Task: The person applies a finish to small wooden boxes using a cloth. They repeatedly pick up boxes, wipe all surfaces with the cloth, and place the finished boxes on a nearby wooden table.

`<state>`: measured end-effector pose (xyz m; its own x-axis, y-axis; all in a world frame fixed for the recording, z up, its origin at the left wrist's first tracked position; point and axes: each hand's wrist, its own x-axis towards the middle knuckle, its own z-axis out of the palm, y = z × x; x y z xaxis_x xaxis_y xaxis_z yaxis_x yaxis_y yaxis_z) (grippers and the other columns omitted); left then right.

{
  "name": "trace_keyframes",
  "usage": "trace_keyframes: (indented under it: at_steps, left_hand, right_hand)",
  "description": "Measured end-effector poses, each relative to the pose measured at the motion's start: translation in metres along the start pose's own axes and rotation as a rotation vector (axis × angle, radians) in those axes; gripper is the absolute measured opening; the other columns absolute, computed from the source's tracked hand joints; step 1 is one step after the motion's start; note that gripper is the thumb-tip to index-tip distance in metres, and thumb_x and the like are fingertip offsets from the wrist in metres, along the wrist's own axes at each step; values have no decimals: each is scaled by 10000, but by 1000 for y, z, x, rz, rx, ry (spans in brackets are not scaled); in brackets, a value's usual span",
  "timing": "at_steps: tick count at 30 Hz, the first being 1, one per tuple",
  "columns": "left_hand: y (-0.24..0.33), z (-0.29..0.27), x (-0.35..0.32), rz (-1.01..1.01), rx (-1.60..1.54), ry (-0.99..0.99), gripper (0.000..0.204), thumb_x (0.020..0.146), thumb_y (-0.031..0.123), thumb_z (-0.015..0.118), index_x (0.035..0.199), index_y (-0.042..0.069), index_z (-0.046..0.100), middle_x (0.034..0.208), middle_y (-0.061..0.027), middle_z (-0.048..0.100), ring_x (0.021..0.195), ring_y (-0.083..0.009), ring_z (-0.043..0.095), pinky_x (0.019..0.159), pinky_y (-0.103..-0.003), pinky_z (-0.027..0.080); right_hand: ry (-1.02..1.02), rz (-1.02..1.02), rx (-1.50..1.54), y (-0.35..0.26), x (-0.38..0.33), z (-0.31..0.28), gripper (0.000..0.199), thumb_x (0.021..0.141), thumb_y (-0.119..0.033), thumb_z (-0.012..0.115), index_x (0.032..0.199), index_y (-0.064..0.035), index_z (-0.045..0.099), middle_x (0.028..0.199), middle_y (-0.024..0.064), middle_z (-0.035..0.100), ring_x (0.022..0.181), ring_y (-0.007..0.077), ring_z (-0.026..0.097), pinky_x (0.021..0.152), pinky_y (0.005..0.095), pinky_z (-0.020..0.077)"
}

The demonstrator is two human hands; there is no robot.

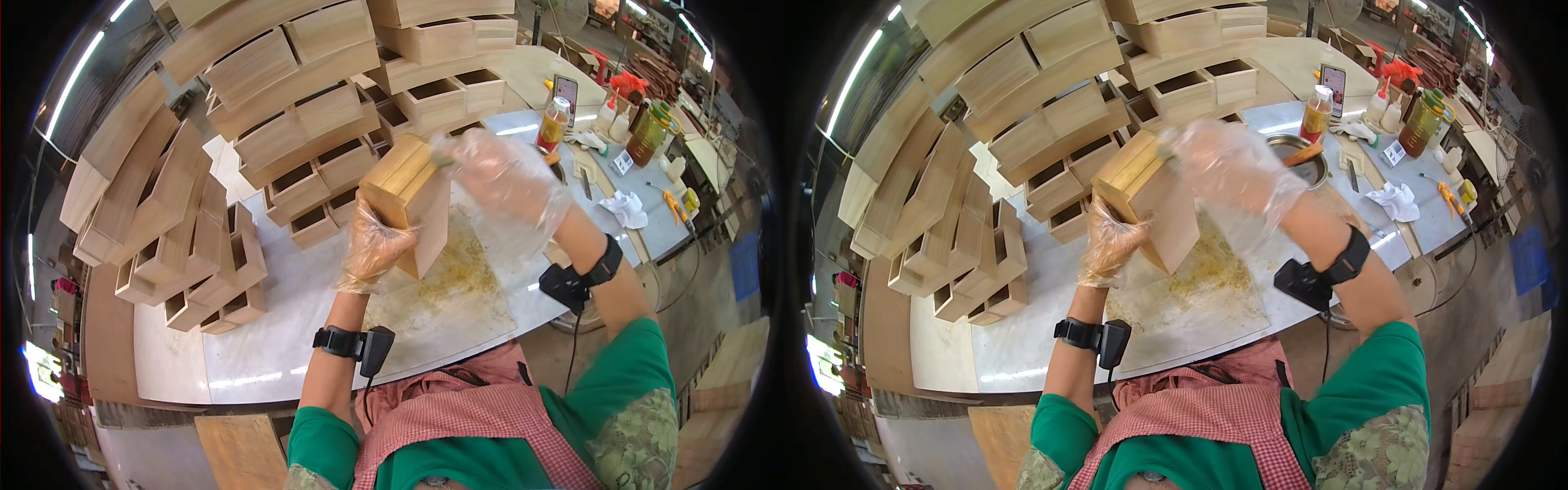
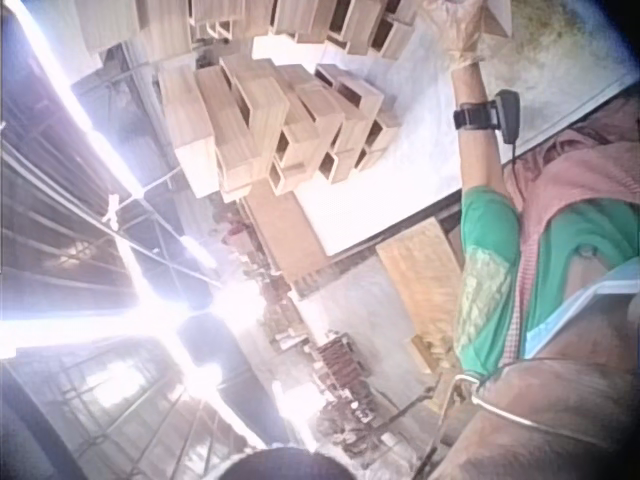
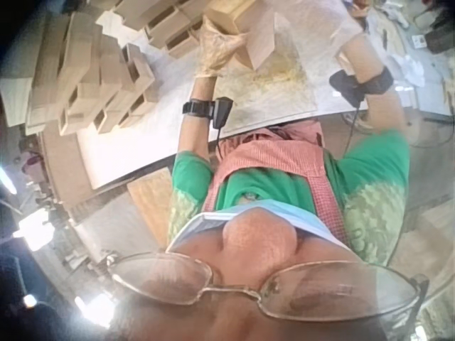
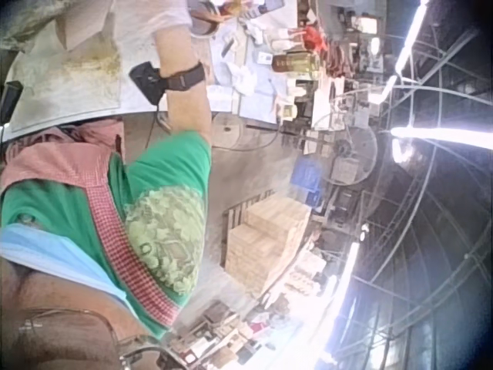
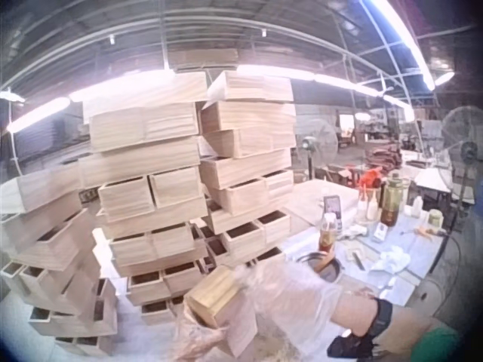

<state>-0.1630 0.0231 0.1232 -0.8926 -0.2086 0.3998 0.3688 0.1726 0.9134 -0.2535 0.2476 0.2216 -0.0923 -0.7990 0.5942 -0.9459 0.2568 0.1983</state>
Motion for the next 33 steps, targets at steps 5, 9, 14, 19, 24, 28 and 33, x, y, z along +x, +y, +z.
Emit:
trace_keyframes:
  at_steps: [5,9,14,19,24,28,33]
  left_hand:
    - [-2,-2,-1,6,-22,18,806,696,124,811,1384,38,401,1270,-111,578,1183,-212,569,1024,-373,475]
    - [7,6,1,-19,54,12,810,695,126,814,1382,30,398,1263,-117,578,1177,-224,575,1017,-378,481]
    - [-1,0,-4,18,64,27,819,716,132,829,1400,34,389,1267,-124,573,1163,-233,583,997,-374,493]
    - [-14,-10,-6,16,179,68,800,748,85,813,1418,41,379,1296,-116,554,1178,-220,567,1011,-363,479]
    - [-17,-4,-2,72,59,23,765,773,30,778,1427,62,383,1313,-91,548,1184,-208,566,1014,-351,473]
    - [-6,-12,-5,-41,-22,-35,708,824,14,758,1440,79,416,1340,-73,561,1258,-196,534,1056,-361,453]
    - [27,-45,9,-114,-209,-154,565,975,281,641,1446,14,482,1443,-111,541,1317,-216,516,1107,-385,416]
  right_hand:
    - [48,-53,-198,31,-2,5,274,889,-124,619,1152,-104,694,1333,65,629,1163,254,613,937,391,539]
    - [-108,-79,39,60,34,39,217,932,-176,596,1105,-108,707,1235,116,666,1093,279,652,916,407,548]
    - [-291,146,103,46,92,43,179,783,-218,668,907,-104,725,897,156,718,856,366,700,761,471,571]
    - [-361,174,70,15,77,4,145,751,-178,669,785,-47,720,835,186,714,822,386,699,743,462,570]
    - [-409,282,152,4,41,-25,222,837,-245,667,842,-31,727,847,194,709,829,373,695,775,440,568]
    - [-185,329,424,8,10,-2,168,907,-191,684,988,-45,711,1007,167,712,915,305,681,850,400,552]
    - [413,327,833,-1,-7,53,192,910,-237,651,1040,-100,687,868,159,682,837,344,673,758,437,549]
